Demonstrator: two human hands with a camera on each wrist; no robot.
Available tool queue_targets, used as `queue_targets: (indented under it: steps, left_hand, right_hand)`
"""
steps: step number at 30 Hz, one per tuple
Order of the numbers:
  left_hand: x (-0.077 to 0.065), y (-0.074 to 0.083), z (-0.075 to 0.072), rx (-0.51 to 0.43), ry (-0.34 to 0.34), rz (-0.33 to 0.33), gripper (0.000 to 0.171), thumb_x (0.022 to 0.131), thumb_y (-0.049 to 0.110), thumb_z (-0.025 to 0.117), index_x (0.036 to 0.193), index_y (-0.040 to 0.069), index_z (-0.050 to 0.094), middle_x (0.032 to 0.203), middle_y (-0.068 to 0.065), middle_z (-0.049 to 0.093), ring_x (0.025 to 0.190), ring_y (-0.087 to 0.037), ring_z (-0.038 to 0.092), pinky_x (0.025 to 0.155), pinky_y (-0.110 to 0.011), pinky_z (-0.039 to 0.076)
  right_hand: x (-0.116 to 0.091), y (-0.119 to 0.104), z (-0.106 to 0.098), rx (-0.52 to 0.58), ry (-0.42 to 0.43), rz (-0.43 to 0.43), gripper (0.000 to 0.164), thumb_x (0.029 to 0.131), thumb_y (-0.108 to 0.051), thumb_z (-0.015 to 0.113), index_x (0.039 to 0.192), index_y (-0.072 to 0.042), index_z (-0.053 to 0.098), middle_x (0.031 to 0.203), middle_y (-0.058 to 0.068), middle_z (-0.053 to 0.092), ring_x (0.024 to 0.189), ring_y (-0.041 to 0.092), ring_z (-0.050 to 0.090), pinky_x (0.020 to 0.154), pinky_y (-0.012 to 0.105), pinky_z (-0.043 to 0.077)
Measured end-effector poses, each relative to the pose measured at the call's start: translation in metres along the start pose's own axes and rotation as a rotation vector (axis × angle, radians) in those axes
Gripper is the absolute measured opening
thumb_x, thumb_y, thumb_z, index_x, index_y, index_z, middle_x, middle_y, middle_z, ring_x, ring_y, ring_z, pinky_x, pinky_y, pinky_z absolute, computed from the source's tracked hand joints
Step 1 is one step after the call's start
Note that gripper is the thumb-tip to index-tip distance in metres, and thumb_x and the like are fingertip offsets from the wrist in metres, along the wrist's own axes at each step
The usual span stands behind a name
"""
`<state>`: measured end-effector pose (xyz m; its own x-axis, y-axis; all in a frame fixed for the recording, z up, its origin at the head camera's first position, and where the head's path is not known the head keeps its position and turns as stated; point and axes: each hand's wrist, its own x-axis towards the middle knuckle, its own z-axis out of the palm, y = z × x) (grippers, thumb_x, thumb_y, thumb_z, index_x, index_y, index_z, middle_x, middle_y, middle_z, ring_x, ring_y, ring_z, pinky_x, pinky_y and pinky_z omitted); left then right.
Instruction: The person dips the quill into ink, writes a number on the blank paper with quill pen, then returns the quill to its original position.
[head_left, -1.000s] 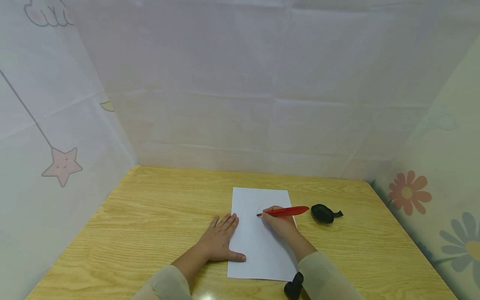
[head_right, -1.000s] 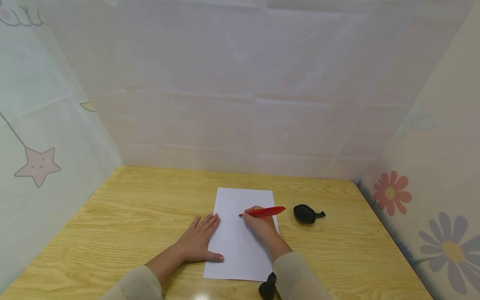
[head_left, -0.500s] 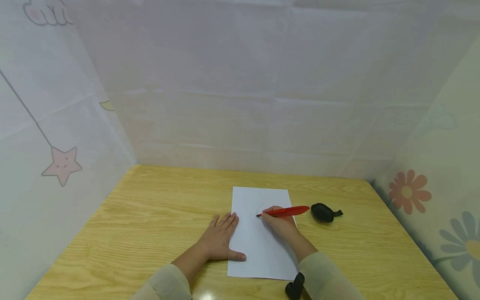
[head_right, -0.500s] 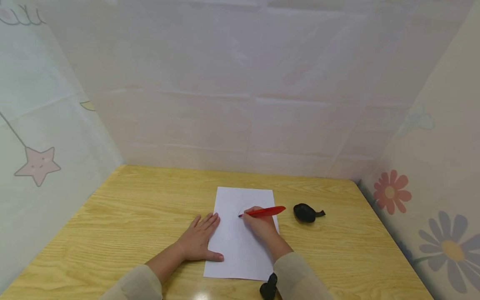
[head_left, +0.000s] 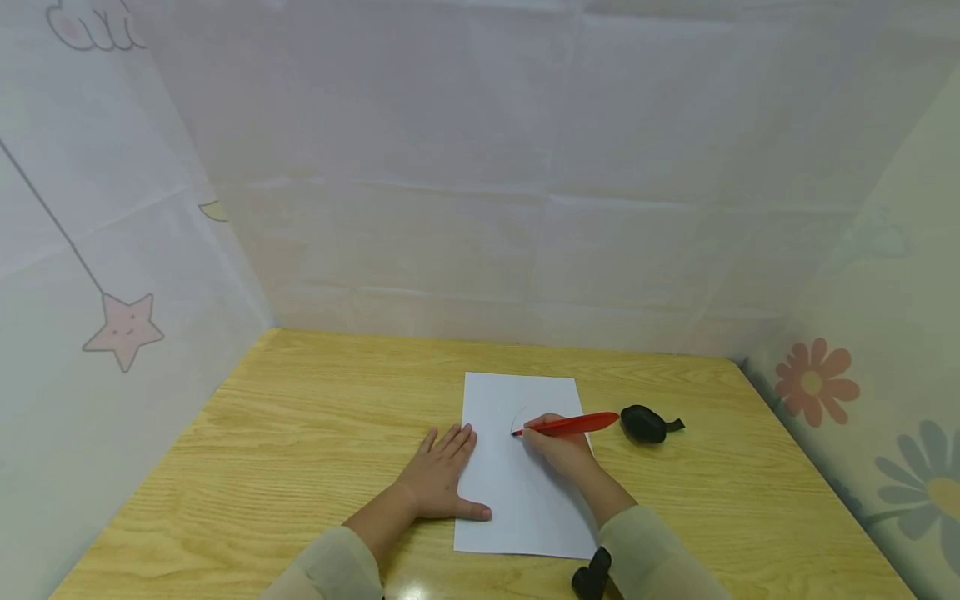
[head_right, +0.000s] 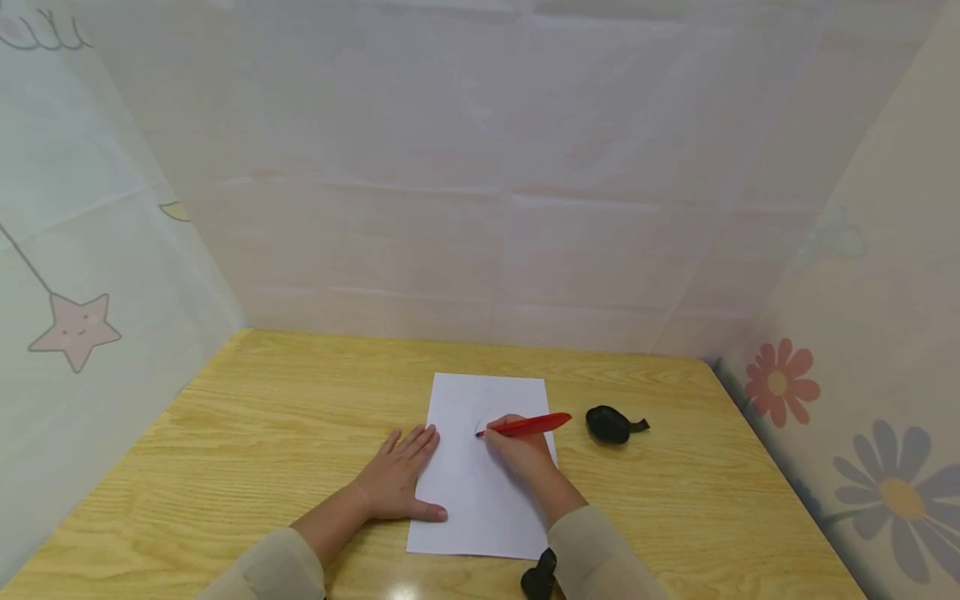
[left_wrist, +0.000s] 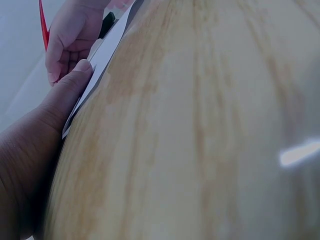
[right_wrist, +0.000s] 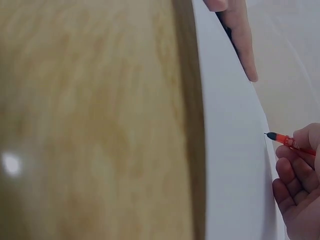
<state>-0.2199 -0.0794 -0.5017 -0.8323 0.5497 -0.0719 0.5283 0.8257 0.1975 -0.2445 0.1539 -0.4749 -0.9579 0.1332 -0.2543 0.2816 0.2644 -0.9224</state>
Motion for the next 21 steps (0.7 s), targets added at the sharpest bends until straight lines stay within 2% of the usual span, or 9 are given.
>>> queue_targets:
  steps: [8, 21]
  left_hand:
    - [0.0009, -0.0007, 0.0015, -0.007, -0.01, -0.012, 0.122, 0.071, 0.087, 0.053, 0.158, 0.009, 0.017, 0.166, -0.005, 0.011, 0.155, -0.022, 0.007, 0.124, -0.053, 0.005]
    - [0.0003, 0.0007, -0.0001, -0.012, -0.012, -0.012, 0.121, 0.071, 0.086, 0.053, 0.158, 0.01, 0.017, 0.166, -0.005, 0.01, 0.155, -0.022, 0.007, 0.124, -0.053, 0.005]
  right_hand:
    - [-0.0009, 0.0022, -0.0002, -0.062, -0.02, -0.023, 0.013, 0.084, -0.016, 0.073, 0.094, -0.008, 0.072, 0.088, 0.002, 0.069, 0.085, 0.02, 0.055, 0.072, 0.026, 0.044]
    - [-0.0045, 0.0029, -0.002, -0.041, -0.031, -0.032, 0.013, 0.085, -0.014, 0.073, 0.094, -0.006, 0.072, 0.079, 0.001, 0.066, 0.076, 0.018, 0.053, 0.067, 0.025, 0.044]
